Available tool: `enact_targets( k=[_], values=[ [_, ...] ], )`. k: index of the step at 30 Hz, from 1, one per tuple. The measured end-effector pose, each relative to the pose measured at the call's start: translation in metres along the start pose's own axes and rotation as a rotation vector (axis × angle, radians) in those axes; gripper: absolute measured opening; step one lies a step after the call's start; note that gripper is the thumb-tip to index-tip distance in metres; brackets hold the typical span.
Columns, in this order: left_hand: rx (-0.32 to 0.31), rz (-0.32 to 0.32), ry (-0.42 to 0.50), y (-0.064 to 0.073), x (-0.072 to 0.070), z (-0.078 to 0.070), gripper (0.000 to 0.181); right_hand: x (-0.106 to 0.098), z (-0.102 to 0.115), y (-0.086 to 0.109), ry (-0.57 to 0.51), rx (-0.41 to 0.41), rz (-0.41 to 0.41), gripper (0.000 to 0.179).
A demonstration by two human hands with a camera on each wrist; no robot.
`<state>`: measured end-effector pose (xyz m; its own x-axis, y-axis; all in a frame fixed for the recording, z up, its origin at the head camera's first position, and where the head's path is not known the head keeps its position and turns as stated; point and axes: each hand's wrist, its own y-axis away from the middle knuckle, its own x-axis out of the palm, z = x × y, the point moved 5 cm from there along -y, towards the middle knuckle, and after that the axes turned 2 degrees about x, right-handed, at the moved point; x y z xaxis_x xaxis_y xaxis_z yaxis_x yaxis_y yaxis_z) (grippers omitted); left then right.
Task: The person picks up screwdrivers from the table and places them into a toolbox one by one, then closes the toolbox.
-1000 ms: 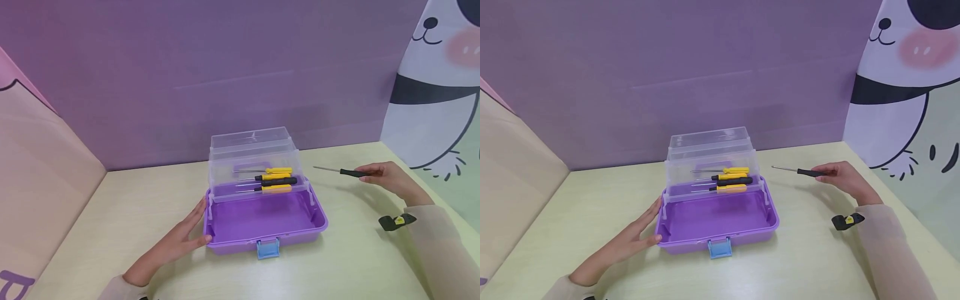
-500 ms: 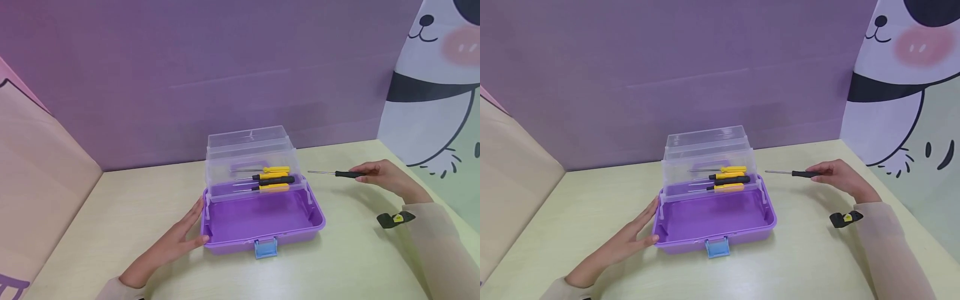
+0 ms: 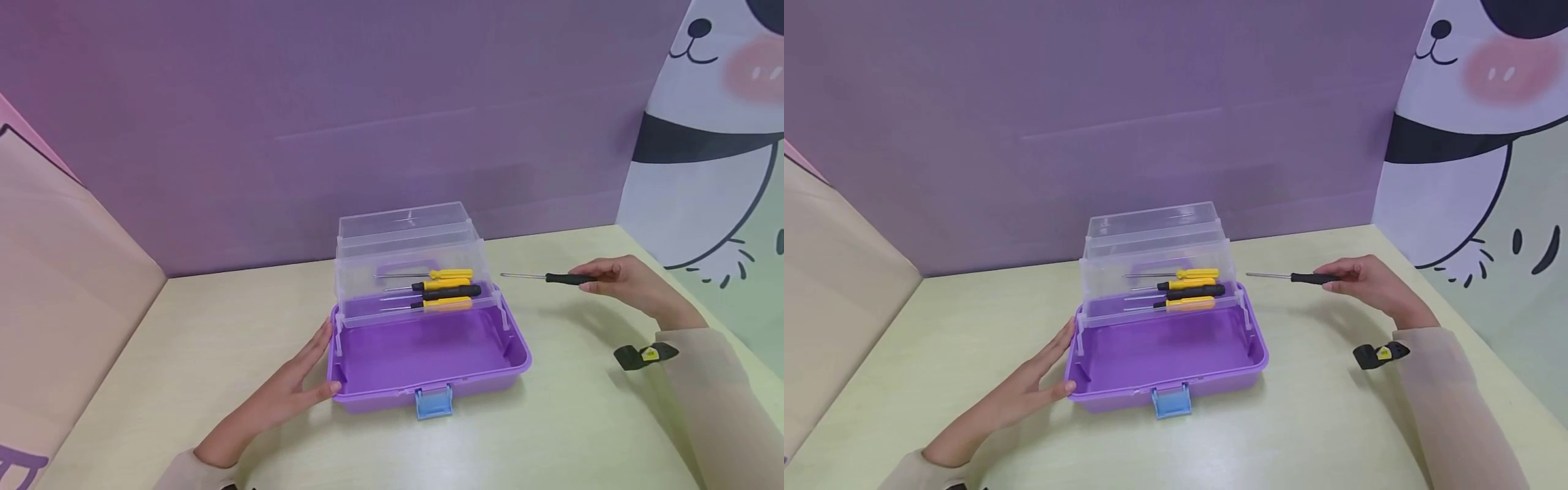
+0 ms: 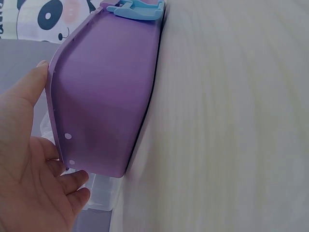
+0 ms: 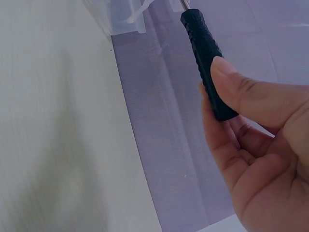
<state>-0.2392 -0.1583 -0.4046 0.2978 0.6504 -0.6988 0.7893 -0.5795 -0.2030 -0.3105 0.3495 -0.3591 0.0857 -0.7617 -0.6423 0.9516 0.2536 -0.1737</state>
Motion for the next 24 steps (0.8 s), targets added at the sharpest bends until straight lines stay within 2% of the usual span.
enact_targets(
  k=[8,17,24],
  values=[
    [-0.001,0.001,0.014,0.000,0.000,0.000,0.085,0.000,0.008,0.002,-0.035,0.001,0.012,0.023],
    [0.015,-0.001,-0.002,-0.001,-0.001,0.001,0.086,0.002,0.019,0.001,-0.042,-0.043,0.015,0.024],
    [0.003,0.000,0.003,0.000,0.000,0.001,0.086,0.005,0.022,0.002,-0.065,-0.012,0.015,0.025]
  ],
)
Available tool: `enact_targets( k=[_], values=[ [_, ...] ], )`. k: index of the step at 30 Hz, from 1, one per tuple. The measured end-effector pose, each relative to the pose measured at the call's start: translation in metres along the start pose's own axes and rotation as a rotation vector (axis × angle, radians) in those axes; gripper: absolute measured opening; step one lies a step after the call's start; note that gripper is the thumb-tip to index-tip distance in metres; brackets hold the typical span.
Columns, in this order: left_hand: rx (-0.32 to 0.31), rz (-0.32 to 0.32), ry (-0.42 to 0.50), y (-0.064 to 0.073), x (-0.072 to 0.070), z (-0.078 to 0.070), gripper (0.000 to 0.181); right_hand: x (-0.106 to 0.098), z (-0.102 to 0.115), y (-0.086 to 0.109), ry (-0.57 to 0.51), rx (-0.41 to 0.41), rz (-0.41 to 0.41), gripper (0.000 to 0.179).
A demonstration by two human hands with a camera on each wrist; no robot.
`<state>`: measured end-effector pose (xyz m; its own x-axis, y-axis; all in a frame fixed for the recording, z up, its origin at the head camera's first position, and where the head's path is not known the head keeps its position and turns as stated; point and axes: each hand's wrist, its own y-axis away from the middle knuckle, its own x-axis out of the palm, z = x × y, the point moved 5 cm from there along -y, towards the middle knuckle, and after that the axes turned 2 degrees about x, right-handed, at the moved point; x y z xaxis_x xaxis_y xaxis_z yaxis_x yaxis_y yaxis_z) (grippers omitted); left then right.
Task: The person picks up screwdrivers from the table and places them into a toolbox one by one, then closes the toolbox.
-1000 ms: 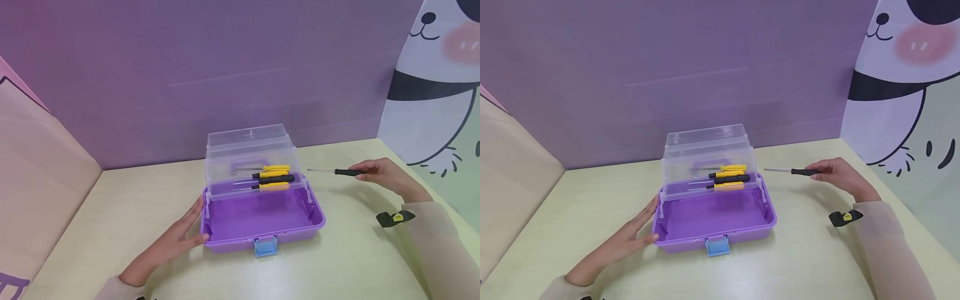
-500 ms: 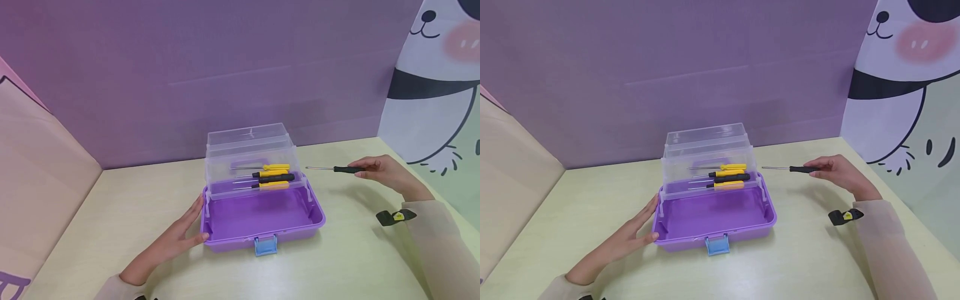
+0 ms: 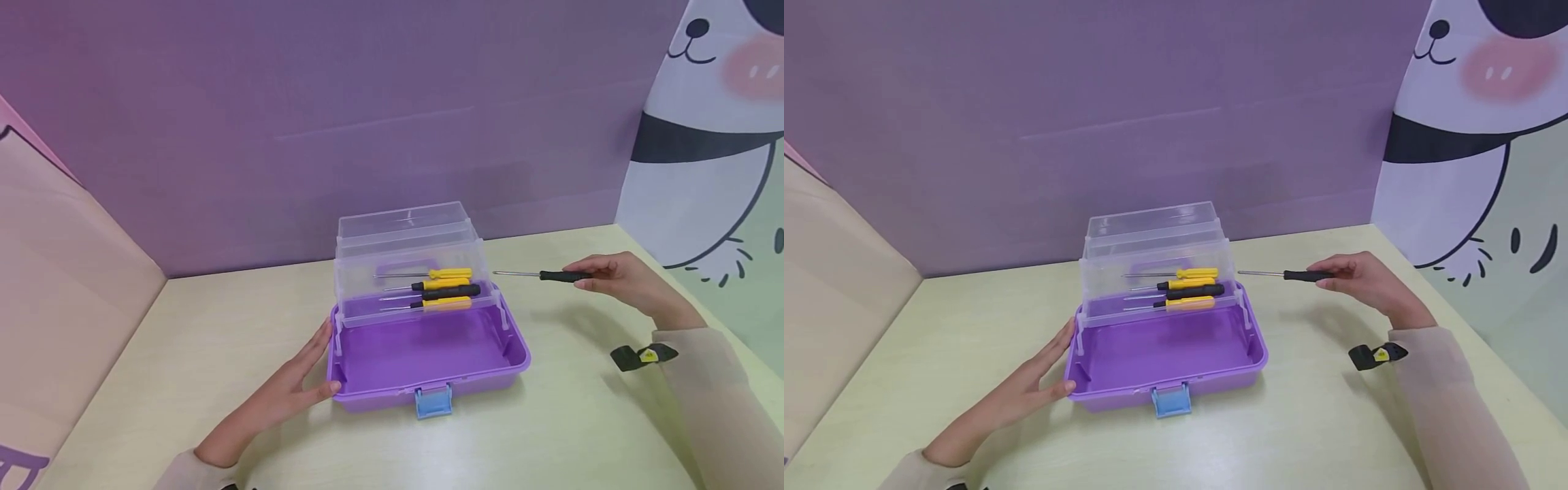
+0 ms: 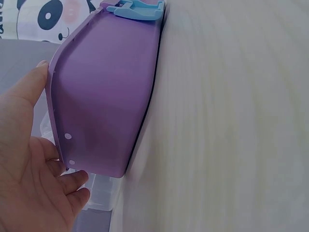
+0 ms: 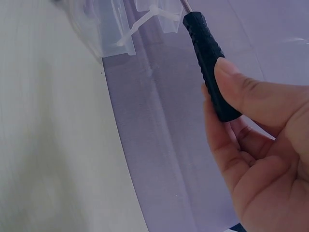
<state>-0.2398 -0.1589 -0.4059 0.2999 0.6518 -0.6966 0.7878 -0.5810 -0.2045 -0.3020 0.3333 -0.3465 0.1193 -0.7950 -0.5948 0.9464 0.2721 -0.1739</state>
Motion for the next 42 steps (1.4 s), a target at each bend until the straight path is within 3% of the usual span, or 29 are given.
enact_targets(
  k=[24,33,42],
  values=[
    [0.006,-0.013,-0.029,0.002,-0.001,-0.001,0.086,0.020,0.026,-0.006,0.037,-0.011,-0.023,0.032],
    [0.004,-0.009,-0.007,0.001,0.000,-0.002,0.086,0.027,0.028,-0.006,0.004,-0.018,-0.039,0.032],
    [-0.004,0.002,0.034,0.001,0.000,-0.001,0.085,0.044,0.027,-0.012,-0.025,-0.066,0.000,0.030]
  ],
)
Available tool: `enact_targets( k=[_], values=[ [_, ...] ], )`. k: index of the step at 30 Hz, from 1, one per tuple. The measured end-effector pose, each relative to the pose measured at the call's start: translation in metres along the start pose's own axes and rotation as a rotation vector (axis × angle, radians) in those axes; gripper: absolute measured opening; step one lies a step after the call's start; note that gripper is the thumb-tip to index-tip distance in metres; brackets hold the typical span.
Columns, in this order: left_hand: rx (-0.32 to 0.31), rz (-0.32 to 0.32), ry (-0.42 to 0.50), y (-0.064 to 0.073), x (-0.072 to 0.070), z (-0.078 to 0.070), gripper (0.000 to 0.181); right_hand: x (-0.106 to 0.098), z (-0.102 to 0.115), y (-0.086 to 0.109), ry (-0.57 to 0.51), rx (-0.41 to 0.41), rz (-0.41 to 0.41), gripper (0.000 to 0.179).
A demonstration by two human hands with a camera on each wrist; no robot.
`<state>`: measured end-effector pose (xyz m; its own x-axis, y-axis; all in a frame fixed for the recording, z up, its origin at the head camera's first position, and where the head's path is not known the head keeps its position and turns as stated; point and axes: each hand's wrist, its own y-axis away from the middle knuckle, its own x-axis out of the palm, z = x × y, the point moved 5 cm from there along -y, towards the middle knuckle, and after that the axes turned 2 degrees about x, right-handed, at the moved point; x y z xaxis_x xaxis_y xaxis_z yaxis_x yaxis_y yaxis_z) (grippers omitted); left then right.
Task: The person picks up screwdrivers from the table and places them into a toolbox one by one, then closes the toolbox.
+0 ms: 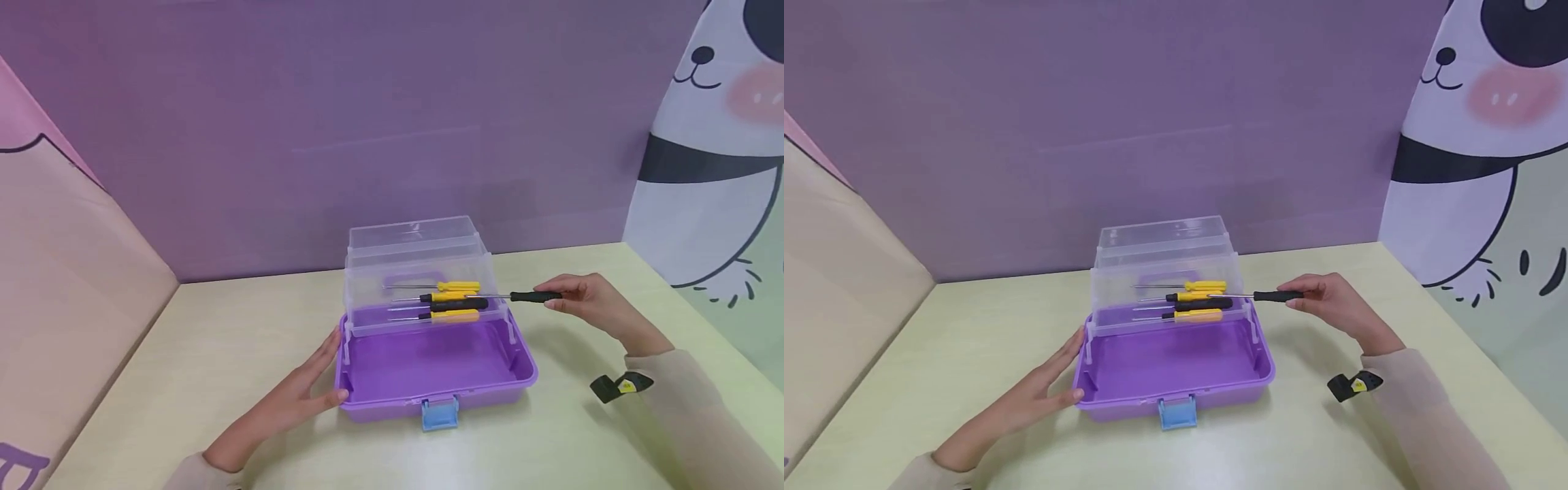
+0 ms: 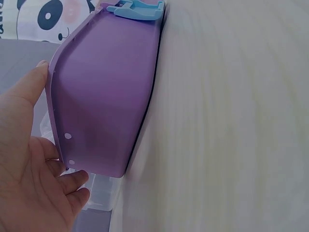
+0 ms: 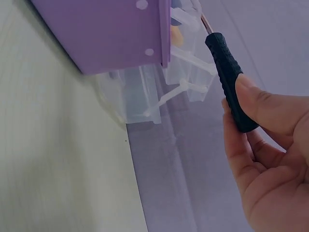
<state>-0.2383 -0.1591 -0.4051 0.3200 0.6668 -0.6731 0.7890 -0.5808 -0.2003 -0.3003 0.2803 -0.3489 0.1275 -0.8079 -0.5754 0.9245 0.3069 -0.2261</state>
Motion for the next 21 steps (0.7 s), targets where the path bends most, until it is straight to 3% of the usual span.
enact_targets(
  k=[13,21],
  values=[
    [0.004,-0.007,-0.054,0.001,0.000,-0.001,0.085,0.010,0.014,-0.006,0.039,-0.048,0.014,0.027],
    [0.009,-0.005,-0.039,0.000,-0.001,-0.004,0.085,0.014,0.018,-0.004,0.042,-0.026,0.004,0.027]
  ],
)
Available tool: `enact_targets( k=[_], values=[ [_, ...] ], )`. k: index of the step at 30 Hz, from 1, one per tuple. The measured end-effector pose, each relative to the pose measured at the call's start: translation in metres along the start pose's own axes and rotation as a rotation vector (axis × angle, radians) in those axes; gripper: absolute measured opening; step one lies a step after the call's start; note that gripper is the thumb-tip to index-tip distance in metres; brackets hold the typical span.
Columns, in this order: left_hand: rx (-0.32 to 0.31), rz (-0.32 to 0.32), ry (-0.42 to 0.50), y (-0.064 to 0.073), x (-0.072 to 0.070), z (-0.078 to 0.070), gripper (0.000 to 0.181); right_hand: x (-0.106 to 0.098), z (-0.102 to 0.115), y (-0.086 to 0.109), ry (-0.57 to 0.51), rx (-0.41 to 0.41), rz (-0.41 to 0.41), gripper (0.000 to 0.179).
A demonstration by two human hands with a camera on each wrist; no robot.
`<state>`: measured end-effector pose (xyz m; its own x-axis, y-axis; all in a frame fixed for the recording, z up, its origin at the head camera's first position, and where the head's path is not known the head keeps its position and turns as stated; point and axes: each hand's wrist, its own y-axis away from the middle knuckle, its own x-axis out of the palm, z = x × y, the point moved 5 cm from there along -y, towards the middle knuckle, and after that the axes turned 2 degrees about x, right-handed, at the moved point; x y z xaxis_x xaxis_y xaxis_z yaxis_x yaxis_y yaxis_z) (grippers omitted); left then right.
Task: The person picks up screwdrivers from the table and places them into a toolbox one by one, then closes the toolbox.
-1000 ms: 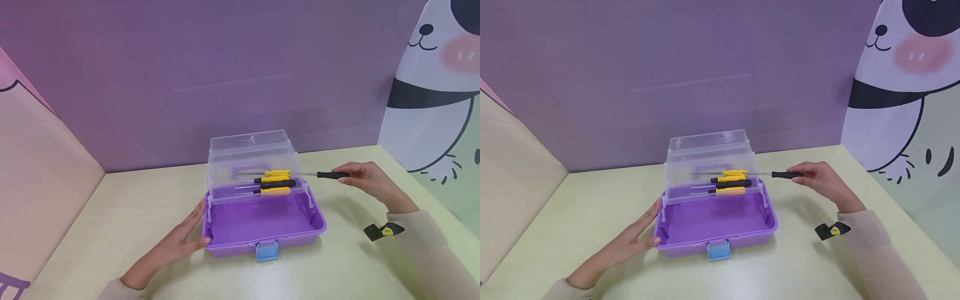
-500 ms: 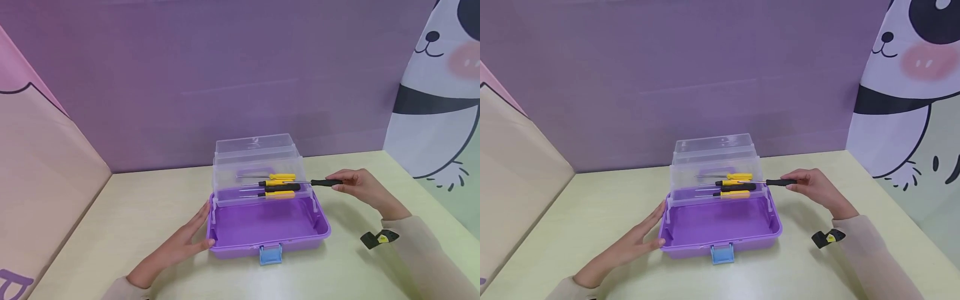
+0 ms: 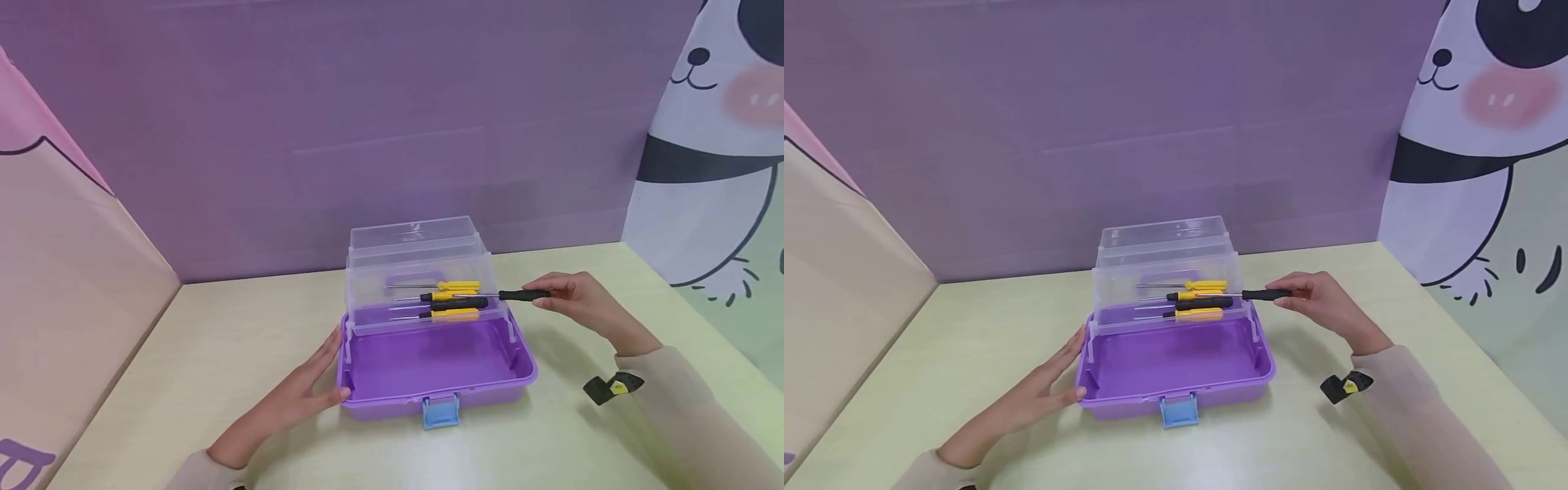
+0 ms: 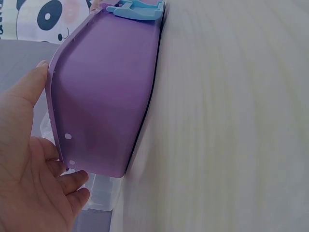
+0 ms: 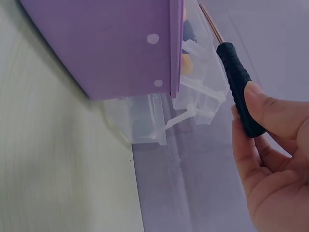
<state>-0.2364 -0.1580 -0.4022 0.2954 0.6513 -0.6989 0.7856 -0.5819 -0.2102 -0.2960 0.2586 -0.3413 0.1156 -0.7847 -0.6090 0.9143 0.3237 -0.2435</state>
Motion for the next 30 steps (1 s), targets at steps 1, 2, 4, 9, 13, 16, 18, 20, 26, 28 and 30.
enact_targets(
  k=[1,2,4,9,13,16,18,20,26,28,30],
  values=[
    [-0.001,0.002,0.002,0.000,0.000,0.000,0.085,0.001,0.000,0.000,0.001,0.002,-0.001,0.027],
    [-0.001,0.003,0.004,0.000,0.000,0.000,0.085,0.001,0.000,0.000,0.006,0.002,-0.002,0.027],
    [0.001,0.003,0.003,0.000,0.000,0.000,0.085,0.002,0.000,-0.001,0.013,0.003,-0.003,0.027],
    [0.001,0.002,-0.001,-0.001,0.000,0.001,0.085,0.005,0.001,-0.004,0.016,-0.004,-0.007,0.027],
    [0.002,0.002,-0.002,-0.001,0.000,0.001,0.085,0.007,0.003,-0.005,0.011,-0.003,-0.003,0.027],
    [0.003,0.001,-0.006,-0.001,0.000,0.001,0.085,0.009,0.004,-0.006,0.012,-0.004,-0.001,0.026],
    [0.004,0.000,-0.011,-0.001,0.000,0.002,0.085,0.010,0.006,-0.007,0.011,-0.012,-0.002,0.026],
    [0.003,0.001,-0.011,-0.001,0.001,0.002,0.085,0.011,0.008,-0.007,0.008,-0.023,0.000,0.025],
    [-0.001,0.001,-0.013,-0.001,0.001,0.003,0.085,0.017,0.014,-0.009,-0.034,-0.043,0.013,0.025],
    [0.000,0.003,-0.011,-0.001,0.001,0.003,0.084,0.019,0.015,-0.010,-0.044,-0.049,0.017,0.024],
    [0.002,0.004,-0.005,0.000,0.001,0.003,0.084,0.021,0.017,-0.011,-0.048,-0.049,0.026,0.024]
  ],
)
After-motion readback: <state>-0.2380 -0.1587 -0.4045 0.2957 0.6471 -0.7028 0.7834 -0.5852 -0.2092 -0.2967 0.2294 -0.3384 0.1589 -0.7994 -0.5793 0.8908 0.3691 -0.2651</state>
